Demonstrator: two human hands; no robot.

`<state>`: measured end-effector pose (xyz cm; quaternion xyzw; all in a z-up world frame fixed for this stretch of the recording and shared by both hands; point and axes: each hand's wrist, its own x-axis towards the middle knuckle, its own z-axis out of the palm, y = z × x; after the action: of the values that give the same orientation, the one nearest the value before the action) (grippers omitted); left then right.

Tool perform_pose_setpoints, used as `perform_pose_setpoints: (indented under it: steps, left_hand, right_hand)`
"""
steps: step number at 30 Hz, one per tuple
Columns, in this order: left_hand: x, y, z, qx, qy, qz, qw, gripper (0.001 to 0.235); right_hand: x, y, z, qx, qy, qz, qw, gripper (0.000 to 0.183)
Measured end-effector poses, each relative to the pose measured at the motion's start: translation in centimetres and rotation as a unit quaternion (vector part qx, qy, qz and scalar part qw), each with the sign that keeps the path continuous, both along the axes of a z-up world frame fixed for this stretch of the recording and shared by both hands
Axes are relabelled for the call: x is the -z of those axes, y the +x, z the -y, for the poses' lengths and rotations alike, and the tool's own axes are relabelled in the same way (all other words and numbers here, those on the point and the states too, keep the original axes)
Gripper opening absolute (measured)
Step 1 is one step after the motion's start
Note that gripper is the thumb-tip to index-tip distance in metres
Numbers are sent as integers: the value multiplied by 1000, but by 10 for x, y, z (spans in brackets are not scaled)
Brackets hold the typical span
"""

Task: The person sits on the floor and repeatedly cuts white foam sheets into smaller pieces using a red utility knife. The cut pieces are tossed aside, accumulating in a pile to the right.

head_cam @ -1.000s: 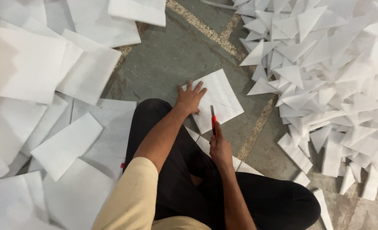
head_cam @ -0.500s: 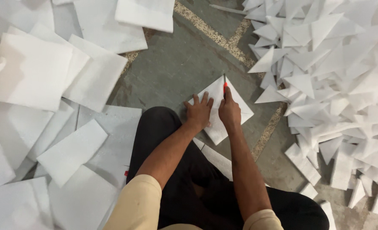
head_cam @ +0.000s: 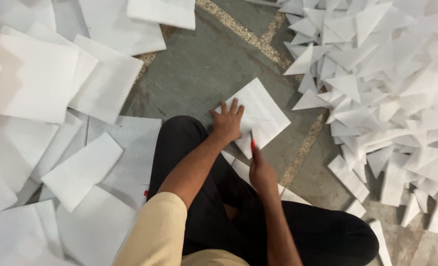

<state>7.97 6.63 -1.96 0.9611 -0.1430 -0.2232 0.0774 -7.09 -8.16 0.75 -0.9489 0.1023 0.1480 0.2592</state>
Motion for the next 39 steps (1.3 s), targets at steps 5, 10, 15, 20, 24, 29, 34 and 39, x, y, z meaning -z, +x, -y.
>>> perform_pose_setpoints:
  steps: [5,10,15,20,24,29,34,39]
  left_hand:
    - [2,2,0,2,-3,8,1000,113]
    - [21,-15,1,-1,-38,29,999,85]
    - [24,-24,3,-23,-68,17,997,87]
    - [4,-10,8,-47,-35,-51,997,110]
    - [-3,-5,8,-47,-27,-89,995,112]
    - [5,-6,8,-44,-34,-60,997,111]
    - [9,-8,8,-48,-56,-47,996,110]
    - [7,-7,8,-48,-56,-42,996,111]
  right_hand:
    - [-41,-88,-3,13,-41,-141,989,61]
    - [-46,-74,-4,31,-3,-66,997,58]
    - [-24,-9,-9,56,32,-22,998,60]
    - [3,67,-10,14,6,94,995,58]
    - [10,103,-9,21,0,80,997,57]
    - [16,124,-11,-1,-20,81,997,58]
    - [12,110,-5,-4,-26,50,998,57]
    - [-16,-1,-3,-10,-19,-10,1000,58]
